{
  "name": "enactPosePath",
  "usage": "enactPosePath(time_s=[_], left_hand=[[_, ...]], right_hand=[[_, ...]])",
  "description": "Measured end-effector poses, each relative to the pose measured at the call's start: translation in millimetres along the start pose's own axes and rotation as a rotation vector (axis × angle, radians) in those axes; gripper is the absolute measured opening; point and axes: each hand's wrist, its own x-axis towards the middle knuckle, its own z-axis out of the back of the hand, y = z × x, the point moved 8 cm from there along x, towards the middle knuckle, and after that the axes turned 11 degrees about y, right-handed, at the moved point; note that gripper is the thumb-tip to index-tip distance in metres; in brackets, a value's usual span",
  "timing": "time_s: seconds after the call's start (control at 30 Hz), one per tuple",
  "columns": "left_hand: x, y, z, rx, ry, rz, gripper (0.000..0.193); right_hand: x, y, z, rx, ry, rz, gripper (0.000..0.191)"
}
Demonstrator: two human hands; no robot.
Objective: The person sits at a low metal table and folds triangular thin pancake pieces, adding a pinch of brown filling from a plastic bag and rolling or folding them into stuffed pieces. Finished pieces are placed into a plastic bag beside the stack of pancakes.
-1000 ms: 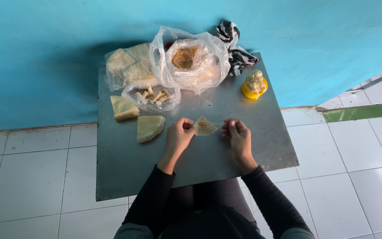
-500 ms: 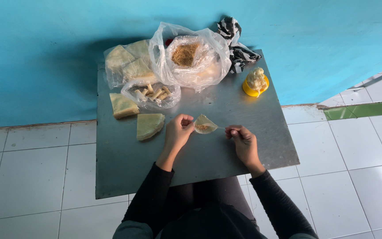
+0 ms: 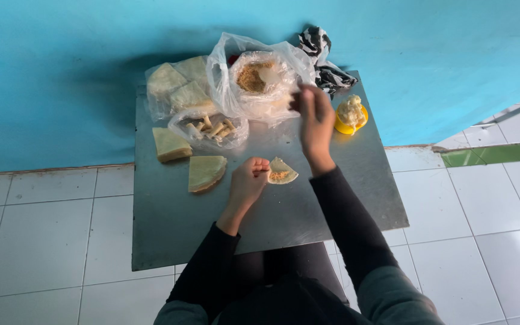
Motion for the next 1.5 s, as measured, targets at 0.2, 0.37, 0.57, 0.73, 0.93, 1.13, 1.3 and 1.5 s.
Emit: enactPosePath(time_s=[0.2,0.37,0.57,0.73,0.93,1.13,1.3,1.5], left_hand=[[-6,-13,-2,-0.001,-0.035,-0.068,0.024],[-13,-36,-4,0.178,-0.094,-0.226,0.021],[-23,-60,-6,0.456,-0.128,-0.326,0.013],[-25,-70,-10,0.59,-0.093,-0.395,0.008],[-26,-69,-10,0.598,-0.07,-0.451,0.008],[-24,-65,-11,0.621,-0.049,-0.455,0.01],[-22,-62,-10,0.607,-0.045,-0.431,0.012],[-19,-64,-5,0.555,0.111,-0.44,0.031]], right_hand=[[-28,35,-30,-0.411,0.125,0.113,0.05],[-104,21,7,-0.807,0.125,-0.176,0.028],[-147,9,6,-1.086,0.176,-0.151,0.02],[-145,0,4,-1.09,0.155,-0.162,0.008],[-146,-9,-2,-0.677,0.151,-0.321,0.018],[-143,4,-23,-0.821,0.244,-0.097,0.024],[-146,3,-28,-0.887,0.3,0.001,0.024],[-144,-1,-26,-0.86,0.315,-0.044,0.026]])
